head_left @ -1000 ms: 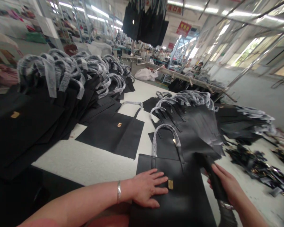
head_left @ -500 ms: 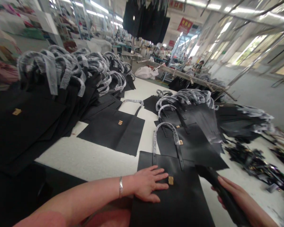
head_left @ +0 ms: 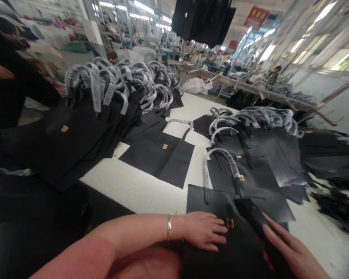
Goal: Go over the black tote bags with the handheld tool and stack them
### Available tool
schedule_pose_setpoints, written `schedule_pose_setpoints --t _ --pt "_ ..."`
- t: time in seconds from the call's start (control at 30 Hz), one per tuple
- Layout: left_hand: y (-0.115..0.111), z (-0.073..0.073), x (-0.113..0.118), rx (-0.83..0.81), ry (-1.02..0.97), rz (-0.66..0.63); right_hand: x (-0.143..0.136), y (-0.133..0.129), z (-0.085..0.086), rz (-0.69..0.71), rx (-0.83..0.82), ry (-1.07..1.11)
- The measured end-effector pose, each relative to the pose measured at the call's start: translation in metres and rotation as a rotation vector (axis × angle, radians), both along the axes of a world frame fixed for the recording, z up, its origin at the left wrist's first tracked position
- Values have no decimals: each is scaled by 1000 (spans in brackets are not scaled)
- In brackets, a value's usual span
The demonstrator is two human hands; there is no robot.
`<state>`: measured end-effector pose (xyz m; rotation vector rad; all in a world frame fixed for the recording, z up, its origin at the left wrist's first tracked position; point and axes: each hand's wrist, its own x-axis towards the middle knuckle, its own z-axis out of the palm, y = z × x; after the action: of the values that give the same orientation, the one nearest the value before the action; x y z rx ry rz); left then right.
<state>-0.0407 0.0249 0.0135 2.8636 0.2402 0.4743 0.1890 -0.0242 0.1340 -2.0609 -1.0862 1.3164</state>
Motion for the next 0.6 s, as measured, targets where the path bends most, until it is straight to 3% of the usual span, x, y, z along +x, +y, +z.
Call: schedule_pose_setpoints --t 0.13,0.27,0.4,0.6 --pt "-2 -8 9 -54 7 -29 -29 16 -16 188 -74 112" --pt "-1 -15 10 126 -56 -76 -52 47 -27 240 -110 199" --pt "2 -11 7 174 -61 -90 -59 66 -21 251 -136 245" --pt "4 4 3 172 -16 -101 -46 63 -13 245 -258 288"
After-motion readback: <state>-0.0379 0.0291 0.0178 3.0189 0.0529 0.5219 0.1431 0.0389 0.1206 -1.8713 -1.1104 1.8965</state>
